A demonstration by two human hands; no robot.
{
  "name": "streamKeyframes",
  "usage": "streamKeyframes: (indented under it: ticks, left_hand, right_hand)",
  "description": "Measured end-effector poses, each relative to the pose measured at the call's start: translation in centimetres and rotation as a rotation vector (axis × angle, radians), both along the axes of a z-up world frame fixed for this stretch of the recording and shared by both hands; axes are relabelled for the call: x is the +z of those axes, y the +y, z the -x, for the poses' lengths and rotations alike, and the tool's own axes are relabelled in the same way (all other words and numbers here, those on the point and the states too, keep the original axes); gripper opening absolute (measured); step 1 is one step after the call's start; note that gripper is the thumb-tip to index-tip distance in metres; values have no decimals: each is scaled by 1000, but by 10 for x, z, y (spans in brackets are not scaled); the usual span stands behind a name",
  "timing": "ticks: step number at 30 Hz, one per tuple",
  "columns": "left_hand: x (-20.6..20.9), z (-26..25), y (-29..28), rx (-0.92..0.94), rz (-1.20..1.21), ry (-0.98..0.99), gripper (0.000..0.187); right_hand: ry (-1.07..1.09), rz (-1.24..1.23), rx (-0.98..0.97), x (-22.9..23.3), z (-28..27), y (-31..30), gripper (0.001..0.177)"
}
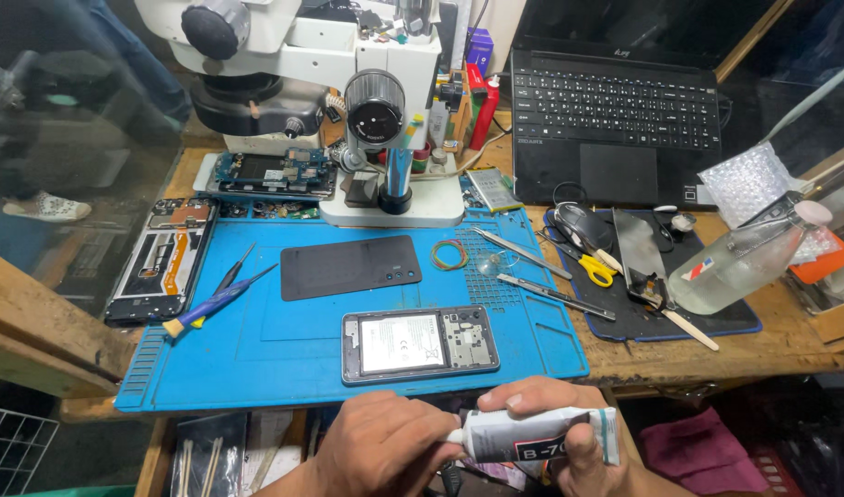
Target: The person applies adhesive to the internal frame of a disassembled smartphone, then aligns and presses the back cover into place. They inspect the edges and seams, briefly separate the cover to check alignment, and reapply adhesive to the frame before reseating the back cover.
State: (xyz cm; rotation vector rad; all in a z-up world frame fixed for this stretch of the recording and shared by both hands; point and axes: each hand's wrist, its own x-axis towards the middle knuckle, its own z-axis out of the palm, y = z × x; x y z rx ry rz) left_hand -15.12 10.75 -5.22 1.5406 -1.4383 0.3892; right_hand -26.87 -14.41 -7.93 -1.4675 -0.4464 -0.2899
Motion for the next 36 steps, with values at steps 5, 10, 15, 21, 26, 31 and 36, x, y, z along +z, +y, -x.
streamKeyframes:
  ticks: [5, 10, 15, 21, 26, 31, 36]
  left_hand:
    - [-3, 0, 0, 16, 7, -66, 18]
    - [-5, -3, 1, -21, -2, -155, 21]
    - [-8, -3, 2, -11, 2, -169, 21]
    - [-7, -3, 1, -9, -3, -202, 21]
    - [-4, -3, 3, 12, -5, -234, 21]
    - [-17, 5, 4, 68, -96, -214, 15]
    - [-23, 4, 1, -54, -84, 19, 22]
  right_hand:
    - [-37, 15, -17, -2, 4, 1, 59]
    - [-40, 85, -21, -3, 4, -6, 60]
    - [-75, 145, -71, -7, 4, -8, 61]
    - [-30, 93, -43, -12, 5, -9, 63]
    - [7, 60, -29, -6, 6, -6, 61]
    - [21, -30, -30, -7, 5, 0, 53]
    - [58, -106, -47, 1, -1, -11, 54]
